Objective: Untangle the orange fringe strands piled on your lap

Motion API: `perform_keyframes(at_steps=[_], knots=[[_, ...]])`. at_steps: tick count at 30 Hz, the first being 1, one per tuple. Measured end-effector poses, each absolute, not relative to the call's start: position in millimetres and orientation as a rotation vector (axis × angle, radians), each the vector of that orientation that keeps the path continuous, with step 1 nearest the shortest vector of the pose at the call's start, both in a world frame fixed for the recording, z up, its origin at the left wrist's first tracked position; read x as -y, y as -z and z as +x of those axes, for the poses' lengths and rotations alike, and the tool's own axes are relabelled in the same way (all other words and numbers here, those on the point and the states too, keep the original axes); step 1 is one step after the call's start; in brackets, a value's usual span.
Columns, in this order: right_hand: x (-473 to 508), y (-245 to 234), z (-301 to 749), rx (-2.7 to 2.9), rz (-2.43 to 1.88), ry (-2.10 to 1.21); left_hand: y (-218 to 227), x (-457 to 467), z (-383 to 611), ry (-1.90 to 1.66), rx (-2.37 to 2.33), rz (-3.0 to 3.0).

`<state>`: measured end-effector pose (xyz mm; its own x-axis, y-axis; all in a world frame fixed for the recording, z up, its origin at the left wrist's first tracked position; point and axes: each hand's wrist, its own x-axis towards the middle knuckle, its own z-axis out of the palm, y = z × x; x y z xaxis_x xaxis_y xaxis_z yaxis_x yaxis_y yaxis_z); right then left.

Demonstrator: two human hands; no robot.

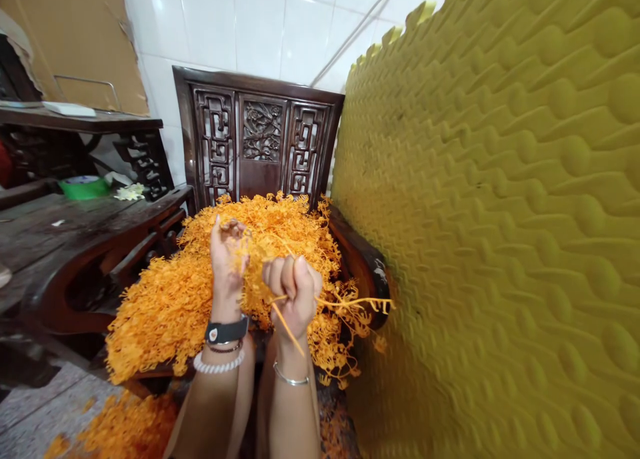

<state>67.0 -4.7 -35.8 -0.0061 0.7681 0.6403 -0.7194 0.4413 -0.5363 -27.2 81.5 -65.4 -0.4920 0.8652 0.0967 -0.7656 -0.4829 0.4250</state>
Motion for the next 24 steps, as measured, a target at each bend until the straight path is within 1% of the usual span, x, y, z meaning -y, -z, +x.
perform_keyframes(at_steps=[4,7,10,12,15,18,20,24], knots=[[0.5,33.3,76.4,1.068,-0.117,-1.166,53.9,-55.7,-31.4,-2.16,-0.163,0.246],[-5.5,34.4,81.2,1.046,-0.131,-1.2,54.0,-49.6,-38.8,-2.09,-0.096,0.262],[-7.3,34.0,83.9,0.996,-0.126,-1.234,57.6,-49.9,-46.1,-1.942,-0.066,0.385],[-7.4,33.3,84.8,0.973,-0.109,-1.25,56.2,-46.0,-46.7,-1.915,-0.078,0.494],[-7.2,32.4,85.8,0.961,-0.114,-1.271,46.6,-29.3,-40.6,-1.971,-0.054,0.658],[-6.4,32.0,87.5,0.967,-0.151,-1.29,37.0,-9.2,-29.3,-1.825,0.026,0.866],[-5.3,32.1,89.2,0.981,-0.154,-1.317,35.3,-2.3,-19.5,-1.745,-0.065,1.013],[-4.1,33.0,93.0,1.04,-0.184,-1.293,40.9,-5.7,1.5,-1.81,-0.569,1.4]])
